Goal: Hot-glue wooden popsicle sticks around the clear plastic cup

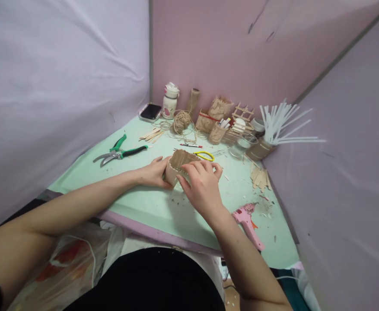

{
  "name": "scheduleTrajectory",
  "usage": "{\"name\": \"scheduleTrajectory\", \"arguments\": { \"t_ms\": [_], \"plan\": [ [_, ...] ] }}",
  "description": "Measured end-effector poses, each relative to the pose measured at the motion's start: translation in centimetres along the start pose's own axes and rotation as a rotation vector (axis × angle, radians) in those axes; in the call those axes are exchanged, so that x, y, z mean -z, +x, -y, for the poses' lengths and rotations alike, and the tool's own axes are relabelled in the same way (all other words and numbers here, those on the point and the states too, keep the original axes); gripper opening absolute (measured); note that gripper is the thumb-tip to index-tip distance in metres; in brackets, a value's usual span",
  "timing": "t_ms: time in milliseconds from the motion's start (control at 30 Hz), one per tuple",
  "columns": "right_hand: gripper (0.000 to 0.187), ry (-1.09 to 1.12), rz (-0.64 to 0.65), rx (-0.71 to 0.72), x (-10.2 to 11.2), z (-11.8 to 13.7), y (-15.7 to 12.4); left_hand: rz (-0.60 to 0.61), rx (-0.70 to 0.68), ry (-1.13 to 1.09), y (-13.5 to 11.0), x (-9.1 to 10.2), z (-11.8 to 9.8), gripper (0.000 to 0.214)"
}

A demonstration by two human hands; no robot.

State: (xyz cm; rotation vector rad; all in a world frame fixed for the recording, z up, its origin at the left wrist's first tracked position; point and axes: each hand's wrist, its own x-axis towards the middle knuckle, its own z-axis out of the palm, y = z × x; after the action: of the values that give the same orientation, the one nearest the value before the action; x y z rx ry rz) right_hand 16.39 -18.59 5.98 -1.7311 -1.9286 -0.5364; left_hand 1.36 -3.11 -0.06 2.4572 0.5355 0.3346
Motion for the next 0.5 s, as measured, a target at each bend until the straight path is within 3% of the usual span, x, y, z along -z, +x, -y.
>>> {"name": "scheduleTrajectory", "arguments": {
  "t_ms": [233, 500],
  "plan": [
    [0.009, -0.019, 0.026, -0.026, -0.7, 0.3, -0.2, -0.112, 0.015, 0.041, -0.7, -1.2, -0.1, 0.098],
    [0.007, 0.011, 0.032, -0.001, -1.3, 0.3, -0.5, -0.104, -0.021, 0.036, -0.8, -1.3, -0.1, 0.089]
  ]
}}
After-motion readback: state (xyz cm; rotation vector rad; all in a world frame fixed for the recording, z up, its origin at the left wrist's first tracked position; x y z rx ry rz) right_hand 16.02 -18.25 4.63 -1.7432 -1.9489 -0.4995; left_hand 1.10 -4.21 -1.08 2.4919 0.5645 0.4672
